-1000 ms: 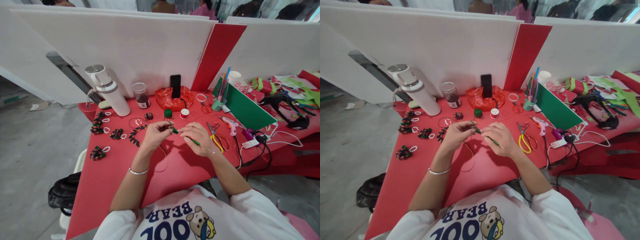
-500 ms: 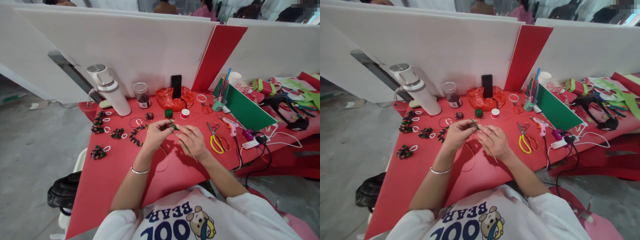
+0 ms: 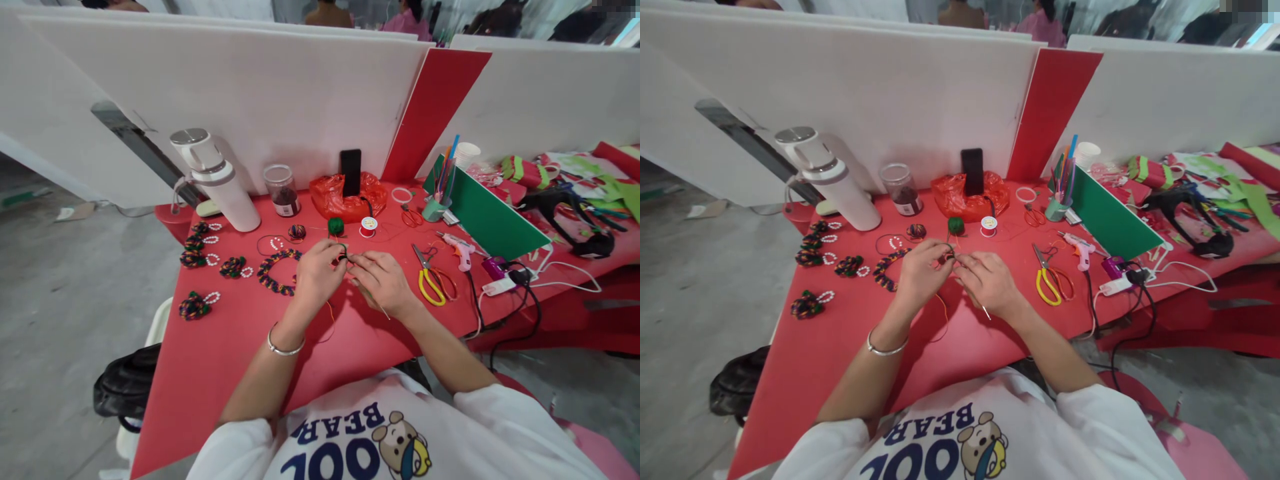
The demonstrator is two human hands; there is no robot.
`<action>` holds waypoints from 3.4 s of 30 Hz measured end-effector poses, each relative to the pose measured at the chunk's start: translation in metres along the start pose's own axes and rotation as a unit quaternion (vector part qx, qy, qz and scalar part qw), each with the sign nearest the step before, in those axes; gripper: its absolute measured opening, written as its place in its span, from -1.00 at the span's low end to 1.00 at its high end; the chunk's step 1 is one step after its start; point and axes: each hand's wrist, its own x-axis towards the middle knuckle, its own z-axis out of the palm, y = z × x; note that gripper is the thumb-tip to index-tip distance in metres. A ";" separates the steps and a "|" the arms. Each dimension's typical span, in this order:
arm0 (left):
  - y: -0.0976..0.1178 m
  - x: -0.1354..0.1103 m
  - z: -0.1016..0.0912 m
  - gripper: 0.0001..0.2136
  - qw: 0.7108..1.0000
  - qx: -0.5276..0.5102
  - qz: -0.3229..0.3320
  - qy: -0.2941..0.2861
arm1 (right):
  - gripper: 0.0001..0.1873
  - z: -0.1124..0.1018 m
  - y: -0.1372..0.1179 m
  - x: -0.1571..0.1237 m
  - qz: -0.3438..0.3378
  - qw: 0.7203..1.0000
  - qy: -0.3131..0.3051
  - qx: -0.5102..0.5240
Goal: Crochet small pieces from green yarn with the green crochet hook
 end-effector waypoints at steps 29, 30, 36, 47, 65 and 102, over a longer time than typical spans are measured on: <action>-0.020 0.010 -0.015 -0.76 0.884 -0.372 -0.226 -0.168 | -0.72 -0.041 0.033 0.011 -0.014 0.962 -0.096 0.256; -0.019 0.009 -0.015 -0.76 0.885 -0.369 -0.221 -0.178 | -0.74 -0.046 0.033 0.012 0.012 0.951 -0.106 0.289; -0.010 0.008 -0.022 -0.79 0.861 -0.405 -0.217 -0.219 | -0.76 -0.038 0.036 0.003 0.209 0.801 -0.085 0.555; -0.016 0.010 -0.019 -0.79 0.877 -0.379 -0.240 -0.173 | -0.81 -0.041 0.017 0.010 0.147 0.895 -0.059 0.417; -0.001 0.003 0.001 -0.80 0.896 -0.378 -0.178 -0.146 | -0.75 -0.004 -0.001 -0.007 0.261 0.816 0.086 0.508; -0.002 0.006 0.008 -0.78 0.901 -0.380 -0.207 -0.011 | -0.64 -0.001 -0.012 -0.003 0.112 0.972 0.126 0.162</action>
